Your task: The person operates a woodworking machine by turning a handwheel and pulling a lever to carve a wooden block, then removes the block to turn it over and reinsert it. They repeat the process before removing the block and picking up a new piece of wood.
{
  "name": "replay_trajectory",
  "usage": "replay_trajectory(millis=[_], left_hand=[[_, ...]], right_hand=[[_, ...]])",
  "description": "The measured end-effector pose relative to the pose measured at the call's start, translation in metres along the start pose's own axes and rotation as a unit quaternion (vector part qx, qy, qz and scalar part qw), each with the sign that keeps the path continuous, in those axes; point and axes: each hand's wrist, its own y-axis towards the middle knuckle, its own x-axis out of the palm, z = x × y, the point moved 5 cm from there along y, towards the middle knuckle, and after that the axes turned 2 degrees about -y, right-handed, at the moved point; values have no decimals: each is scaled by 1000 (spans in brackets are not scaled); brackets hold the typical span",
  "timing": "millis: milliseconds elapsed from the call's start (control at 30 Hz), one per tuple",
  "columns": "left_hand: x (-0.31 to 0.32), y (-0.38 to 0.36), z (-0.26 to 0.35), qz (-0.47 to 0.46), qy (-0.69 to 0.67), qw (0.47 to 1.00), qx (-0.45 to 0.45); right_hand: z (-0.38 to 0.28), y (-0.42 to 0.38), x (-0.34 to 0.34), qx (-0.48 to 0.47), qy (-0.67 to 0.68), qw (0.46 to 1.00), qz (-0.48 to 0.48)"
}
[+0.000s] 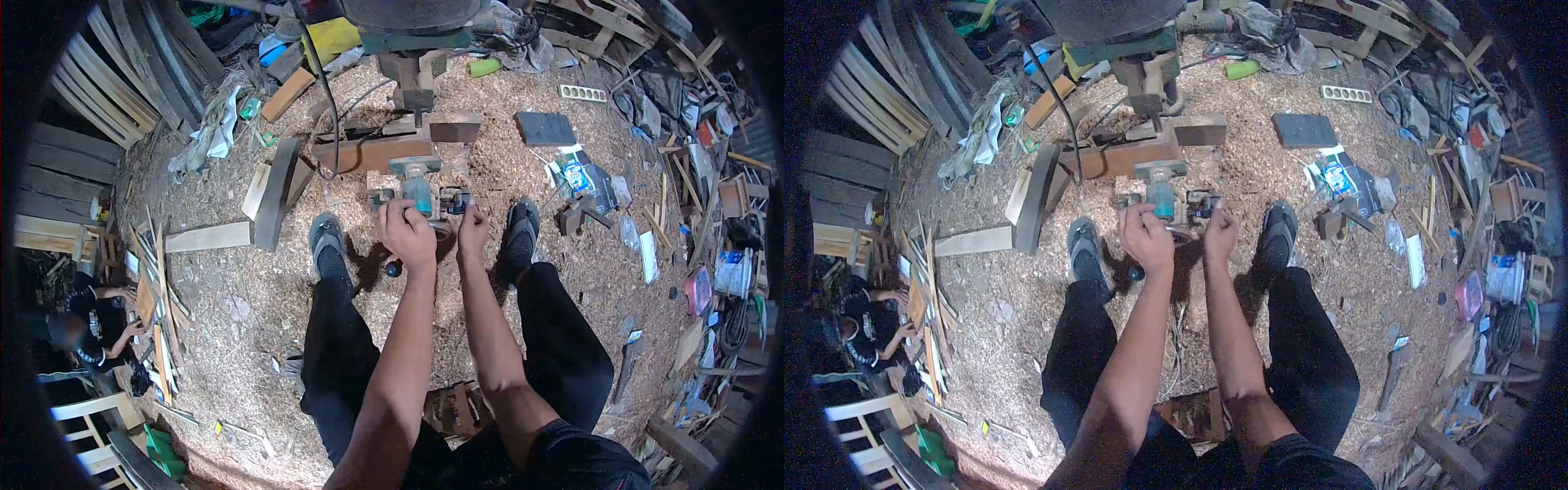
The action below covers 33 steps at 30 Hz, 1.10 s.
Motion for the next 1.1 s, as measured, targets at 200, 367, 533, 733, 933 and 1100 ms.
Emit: replay_trajectory(millis=[200, 367, 533, 733, 933, 1100], left_hand=[[-2, -4, 3, 1, 7, 1000, -9], [-1, -2, 0, -1, -1, 1000, -15], [-1, -2, 1, -5, -23, 1000, -12], [-1, -2, 0, -2, 5, 1000, -6], [0, -3, -3, -9, -4, 1000, -12], [-1, -3, 0, -3, -4, 1000, -8]], right_hand=[[68, 37, 4, 307, 333, 886, -103], [10, 6, -5, -134, 28, 990, -15], [23, -11, 16, 375, 326, 836, -233], [-17, -10, 0, -81, 8, 997, 6], [9, -11, 23, 331, 392, 846, -141], [22, 7, 7, -120, -53, 991, -18]])
